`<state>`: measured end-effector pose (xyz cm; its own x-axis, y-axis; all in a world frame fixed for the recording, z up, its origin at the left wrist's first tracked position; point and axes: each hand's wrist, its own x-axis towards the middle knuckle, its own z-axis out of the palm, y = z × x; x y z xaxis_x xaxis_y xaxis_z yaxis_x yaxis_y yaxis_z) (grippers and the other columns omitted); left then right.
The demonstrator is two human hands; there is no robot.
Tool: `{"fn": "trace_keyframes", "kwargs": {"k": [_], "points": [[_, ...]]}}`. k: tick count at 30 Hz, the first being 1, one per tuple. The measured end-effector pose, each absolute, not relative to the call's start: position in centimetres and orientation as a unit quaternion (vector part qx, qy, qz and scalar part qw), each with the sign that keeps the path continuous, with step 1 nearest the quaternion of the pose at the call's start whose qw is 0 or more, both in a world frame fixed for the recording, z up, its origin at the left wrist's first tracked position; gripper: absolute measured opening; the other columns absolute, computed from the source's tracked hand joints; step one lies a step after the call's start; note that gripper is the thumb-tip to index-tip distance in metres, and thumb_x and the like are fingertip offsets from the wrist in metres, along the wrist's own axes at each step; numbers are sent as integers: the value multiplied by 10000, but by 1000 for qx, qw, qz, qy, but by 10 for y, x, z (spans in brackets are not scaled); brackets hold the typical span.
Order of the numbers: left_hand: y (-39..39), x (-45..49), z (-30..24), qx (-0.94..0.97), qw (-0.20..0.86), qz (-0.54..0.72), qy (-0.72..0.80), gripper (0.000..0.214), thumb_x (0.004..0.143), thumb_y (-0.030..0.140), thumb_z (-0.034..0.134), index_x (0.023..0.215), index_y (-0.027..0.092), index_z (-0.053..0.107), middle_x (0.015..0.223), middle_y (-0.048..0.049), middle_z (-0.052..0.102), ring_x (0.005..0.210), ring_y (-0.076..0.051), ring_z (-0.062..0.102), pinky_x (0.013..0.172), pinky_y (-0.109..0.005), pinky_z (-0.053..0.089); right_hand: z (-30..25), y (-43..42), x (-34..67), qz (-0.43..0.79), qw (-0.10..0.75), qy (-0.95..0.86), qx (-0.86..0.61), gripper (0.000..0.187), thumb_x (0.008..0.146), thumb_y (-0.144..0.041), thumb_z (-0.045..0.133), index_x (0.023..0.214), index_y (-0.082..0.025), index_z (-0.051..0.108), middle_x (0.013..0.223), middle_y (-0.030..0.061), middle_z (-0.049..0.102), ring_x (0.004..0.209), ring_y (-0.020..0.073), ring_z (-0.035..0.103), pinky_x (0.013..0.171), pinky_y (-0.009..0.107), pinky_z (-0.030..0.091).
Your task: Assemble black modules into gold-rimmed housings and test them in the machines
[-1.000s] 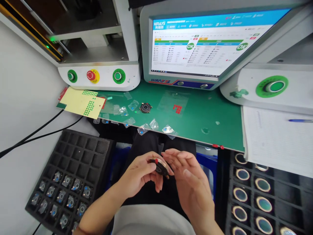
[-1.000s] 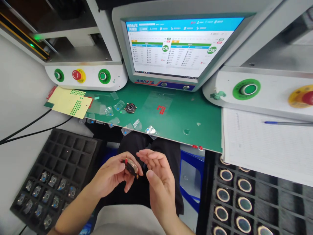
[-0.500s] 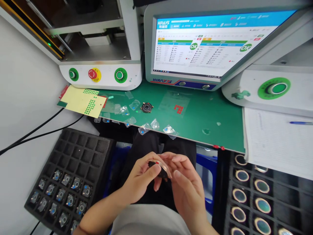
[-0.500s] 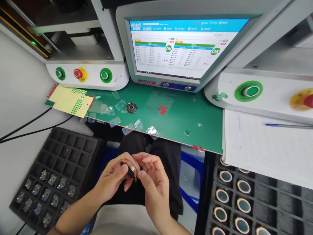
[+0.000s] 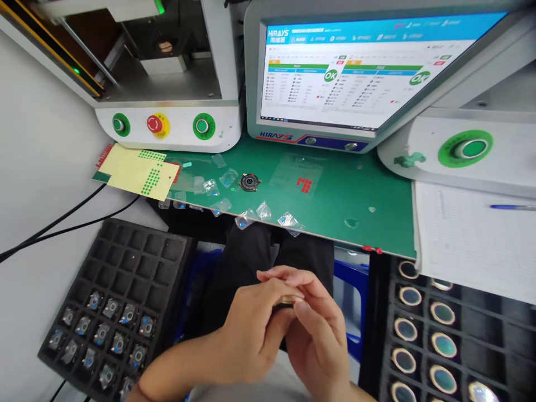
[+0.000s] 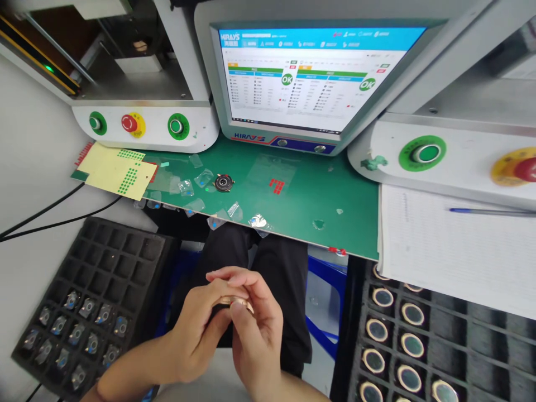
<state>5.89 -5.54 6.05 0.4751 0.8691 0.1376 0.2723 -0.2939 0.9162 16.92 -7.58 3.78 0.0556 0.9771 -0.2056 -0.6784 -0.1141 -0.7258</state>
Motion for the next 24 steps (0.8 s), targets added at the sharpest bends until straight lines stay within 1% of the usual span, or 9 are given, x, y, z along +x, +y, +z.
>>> {"fn": "trace_keyframes", "kwargs": {"k": [3,6,10,15,18,20,22,24], "points": [[-55,60,57,777,373,326,389,238,1040,240,318,1041,167,544,839,-60,701,700,-174,655,656,-280,495,40,-76,165,630,661,-194,-360,86,868,-256,677,918,-255,747,937,-11,739,934,144,726,950,259,555],[-55,63,55,795,337,320,391,266,1041,260,293,998,174,540,785,-49,686,643,-172,636,601,-279,470,41,-77,161,610,682,-182,-360,133,865,-223,639,914,-253,759,896,-19,731,885,131,727,1017,290,528],[-54,66,56,803,329,312,388,272,1036,252,287,978,170,540,817,-65,694,666,-182,645,599,-282,476,40,-81,158,577,705,-168,-376,190,869,-198,577,908,-241,758,880,-23,717,876,117,715,1015,284,534],[-53,70,58,808,331,308,377,277,1035,248,280,983,160,537,809,-67,686,655,-173,633,604,-275,481,38,-84,160,571,702,-188,-382,227,890,-188,541,933,-239,757,900,-18,709,916,109,706,1016,257,523],[-52,71,56,806,336,312,374,291,1033,259,280,938,162,537,755,-56,672,628,-169,616,583,-273,462,39,-83,164,578,696,-185,-383,210,903,-195,552,929,-248,753,893,-23,704,906,103,704,1015,250,518],[-51,72,54,804,331,327,372,301,1038,264,281,924,166,541,736,-48,672,627,-166,622,590,-270,462,40,-83,168,598,686,-181,-373,172,913,-242,574,935,-253,745,896,-22,700,930,114,701,998,248,525],[-50,71,52,798,332,346,366,287,1039,260,298,950,163,553,759,-47,688,649,-160,640,613,-260,480,41,-82,171,625,671,-185,-354,156,904,-302,608,970,-249,739,931,-12,701,984,135,697,991,247,529],[-50,71,52,789,341,351,371,272,1038,254,319,979,158,566,813,-54,708,685,-158,658,643,-255,500,41,-81,173,637,666,-187,-340,163,879,-316,645,992,-243,736,956,-11,706,1009,143,696,1000,241,524]]}}
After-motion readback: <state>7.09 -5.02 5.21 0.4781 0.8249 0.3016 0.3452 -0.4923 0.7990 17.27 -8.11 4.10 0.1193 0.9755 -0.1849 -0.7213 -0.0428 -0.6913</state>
